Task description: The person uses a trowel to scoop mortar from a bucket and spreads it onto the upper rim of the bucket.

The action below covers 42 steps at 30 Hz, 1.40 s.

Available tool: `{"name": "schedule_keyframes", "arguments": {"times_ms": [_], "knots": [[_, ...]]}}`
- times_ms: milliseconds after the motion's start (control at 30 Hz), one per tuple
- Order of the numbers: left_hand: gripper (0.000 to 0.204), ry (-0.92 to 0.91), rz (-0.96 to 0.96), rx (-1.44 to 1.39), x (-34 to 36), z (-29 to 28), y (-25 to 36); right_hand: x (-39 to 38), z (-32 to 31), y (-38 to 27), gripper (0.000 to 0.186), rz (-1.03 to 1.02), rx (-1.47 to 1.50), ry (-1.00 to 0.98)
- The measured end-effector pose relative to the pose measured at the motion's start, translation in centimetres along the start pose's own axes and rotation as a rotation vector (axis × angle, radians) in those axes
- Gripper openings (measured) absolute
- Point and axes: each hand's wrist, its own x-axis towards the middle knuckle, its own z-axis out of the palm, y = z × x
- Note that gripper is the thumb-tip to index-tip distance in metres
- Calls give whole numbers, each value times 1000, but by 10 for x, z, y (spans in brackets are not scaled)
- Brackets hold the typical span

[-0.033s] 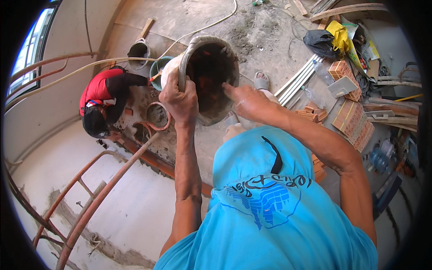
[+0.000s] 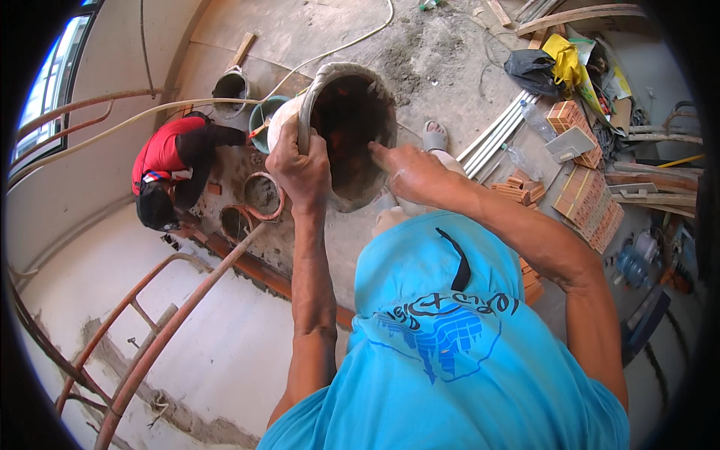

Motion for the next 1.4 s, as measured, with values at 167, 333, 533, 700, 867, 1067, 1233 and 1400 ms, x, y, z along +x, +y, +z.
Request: {"name": "schedule_keyframes", "arguments": {"times_ms": [167,333,533,700,867,1067,1233,1400], "knots": [[32,25,43,-7,-4,4,3,6,9,10,65,-62,94,-82],[32,-9,-57,62,-9,-1,-7,10,-10,1,62,31,206,-245],[27,32,14,86,-3,-14,-9,-17,-45,-9,63,-94,-64,86],[26,-30,-111,2,-4,-8,3,3,-33,-6,66,-86,-225,125],[28,-59,-144,-57,-3,-4,2,10,-14,8,68,-102,-145,4],[34,-100,-18,-48,-7,1,-7,21,0,31,75,-38,140,-230],[33,-90,-26,-69,-5,-5,-7,7,-41,9,77,103,475,-451],[29,-56,-102,-43,-1,-24,-7,9,-42,24,82,125,628,-490]]}}
